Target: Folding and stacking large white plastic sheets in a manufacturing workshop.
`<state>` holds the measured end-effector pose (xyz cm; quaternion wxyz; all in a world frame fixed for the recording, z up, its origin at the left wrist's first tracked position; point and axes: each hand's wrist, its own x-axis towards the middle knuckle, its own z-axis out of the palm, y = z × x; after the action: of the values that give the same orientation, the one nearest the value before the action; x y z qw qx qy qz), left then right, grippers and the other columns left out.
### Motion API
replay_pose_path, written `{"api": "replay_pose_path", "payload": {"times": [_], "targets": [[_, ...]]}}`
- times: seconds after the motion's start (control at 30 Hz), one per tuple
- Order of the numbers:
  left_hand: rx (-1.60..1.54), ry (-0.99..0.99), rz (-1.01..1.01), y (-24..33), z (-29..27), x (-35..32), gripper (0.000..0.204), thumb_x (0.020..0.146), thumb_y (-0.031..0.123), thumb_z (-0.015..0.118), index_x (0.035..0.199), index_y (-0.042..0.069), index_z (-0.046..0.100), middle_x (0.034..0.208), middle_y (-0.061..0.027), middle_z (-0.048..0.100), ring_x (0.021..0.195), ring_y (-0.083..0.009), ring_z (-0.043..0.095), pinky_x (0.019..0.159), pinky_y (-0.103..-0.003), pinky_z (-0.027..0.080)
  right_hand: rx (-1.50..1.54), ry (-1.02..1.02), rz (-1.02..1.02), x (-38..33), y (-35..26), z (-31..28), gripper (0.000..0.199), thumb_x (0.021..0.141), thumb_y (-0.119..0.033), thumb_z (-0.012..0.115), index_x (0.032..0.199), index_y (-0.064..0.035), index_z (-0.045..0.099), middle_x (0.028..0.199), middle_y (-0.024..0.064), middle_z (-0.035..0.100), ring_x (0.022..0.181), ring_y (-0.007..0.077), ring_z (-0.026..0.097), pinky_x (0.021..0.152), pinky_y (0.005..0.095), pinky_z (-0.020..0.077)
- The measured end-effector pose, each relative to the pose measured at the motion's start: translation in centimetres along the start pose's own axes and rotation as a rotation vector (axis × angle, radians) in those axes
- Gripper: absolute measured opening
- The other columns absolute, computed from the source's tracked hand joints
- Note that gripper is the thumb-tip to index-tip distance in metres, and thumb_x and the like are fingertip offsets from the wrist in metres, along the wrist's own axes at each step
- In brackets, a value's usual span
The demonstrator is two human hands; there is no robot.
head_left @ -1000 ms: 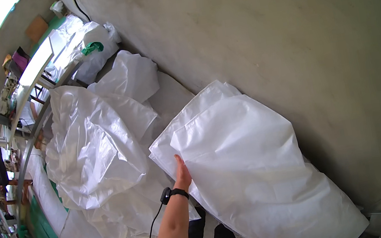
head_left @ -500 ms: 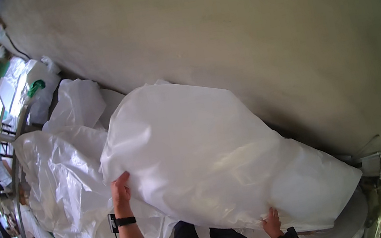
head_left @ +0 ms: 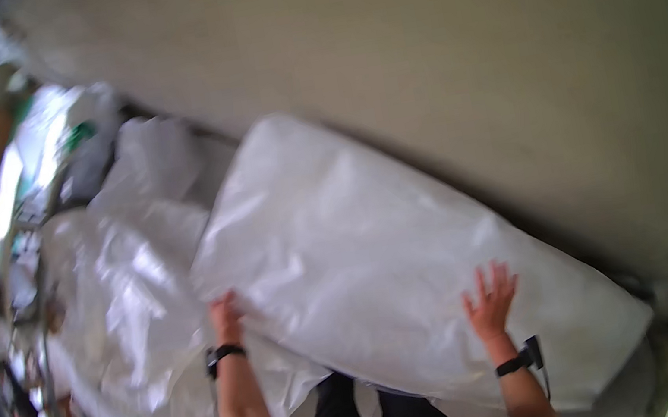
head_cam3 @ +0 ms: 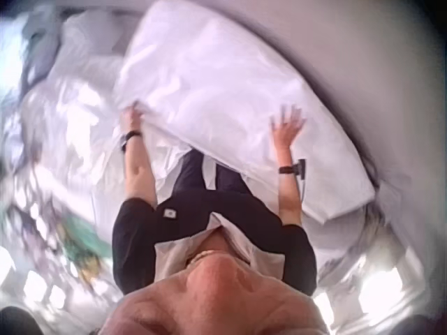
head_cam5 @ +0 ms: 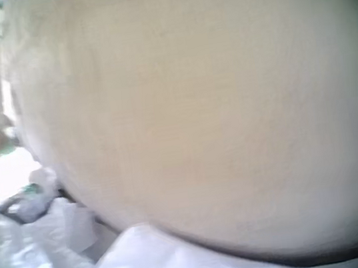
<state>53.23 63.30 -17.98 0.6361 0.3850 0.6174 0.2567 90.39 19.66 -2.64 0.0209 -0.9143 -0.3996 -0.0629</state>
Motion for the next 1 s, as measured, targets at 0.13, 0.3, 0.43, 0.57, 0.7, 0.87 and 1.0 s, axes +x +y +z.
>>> {"api": "replay_pose_path", "payload": {"times": [0.13,0.3,0.43,0.57,0.7,0.87,1.0], "targets": [[-0.112,0.134,-0.086,-3.2,6.6,-1.4,0.019,0.077,0.019,0.071,0.087,0.014,0.056,0.073,0.0019,0.054,0.061,-0.0116,0.052,0.049,-0.028,0.043,-0.106,-0.272,0.08,3.6,3.9,8.5,0.069,0.082,-0.041,0.062,0.141,-0.0184,0.034,0.145,0.0161,0.03,0.135,0.0385,0.025,0.103,0.0643,0.0215],[-0.122,0.216,0.026,-0.6,5.7,-3.2,0.028,0.079,0.024,0.071,0.097,0.006,0.059,0.078,-0.0007,0.06,0.064,-0.0141,0.055,0.056,-0.033,0.047,-0.011,-0.363,0.138,2.3,1.9,11.7,0.067,0.084,-0.037,0.06,0.141,-0.014,0.034,0.146,0.0162,0.028,0.135,0.0358,0.027,0.105,0.0594,0.0234],[0.543,0.463,0.396,-0.4,-1.0,-4.5,0.043,0.079,0.03,0.072,0.106,0.001,0.056,0.079,-0.008,0.063,0.067,-0.0208,0.06,0.063,-0.036,0.049,0.168,-0.347,-0.276,-6.4,-1.2,7.4,0.065,0.081,-0.033,0.061,0.136,-0.0101,0.038,0.143,0.0177,0.032,0.133,0.0372,0.029,0.106,0.0598,0.0218],[0.592,0.424,0.23,-1.8,-9.5,-7.1,0.054,0.076,0.029,0.075,0.117,0.002,0.051,0.08,-0.0141,0.063,0.076,-0.0277,0.063,0.069,-0.037,0.05,0.312,-0.486,-0.53,-12.6,-5.4,1.0,0.065,0.077,-0.041,0.065,0.132,-0.0136,0.044,0.14,0.0195,0.035,0.131,0.0428,0.028,0.104,0.0661,0.0168],[0.887,0.555,0.354,0.2,-10.1,-11.5,0.073,0.07,0.031,0.079,0.129,0.006,0.043,0.112,-0.017,0.056,0.099,-0.0299,0.057,0.081,-0.037,0.047,0.3,-0.585,-0.489,-16.0,-7.2,-1.6,0.067,0.075,-0.046,0.066,0.131,-0.0163,0.046,0.14,0.0197,0.035,0.132,0.0442,0.026,0.104,0.0679,0.0129],[1.34,0.523,0.341,4.2,-8.2,-9.9,0.075,0.066,0.034,0.079,0.131,0.015,0.046,0.145,-0.0115,0.031,0.134,-0.0319,0.03,0.103,-0.054,0.027,0.074,-0.667,-0.524,-19.2,-4.4,3.3,0.07,0.072,-0.05,0.068,0.131,-0.0162,0.047,0.14,0.0198,0.035,0.132,0.0432,0.026,0.102,0.0684,0.014],[1.626,0.199,0.172,4.5,-8.5,-6.6,0.03,0.079,0.033,0.065,0.1,0.011,0.069,0.126,-0.0101,0.053,0.131,-0.0308,0.034,0.102,-0.057,0.026,0.076,-0.711,-0.479,-18.3,-5.4,4.0,0.066,0.072,-0.045,0.07,0.128,-0.0162,0.049,0.136,0.0176,0.039,0.128,0.0409,0.031,0.102,0.065,0.0203]]}}
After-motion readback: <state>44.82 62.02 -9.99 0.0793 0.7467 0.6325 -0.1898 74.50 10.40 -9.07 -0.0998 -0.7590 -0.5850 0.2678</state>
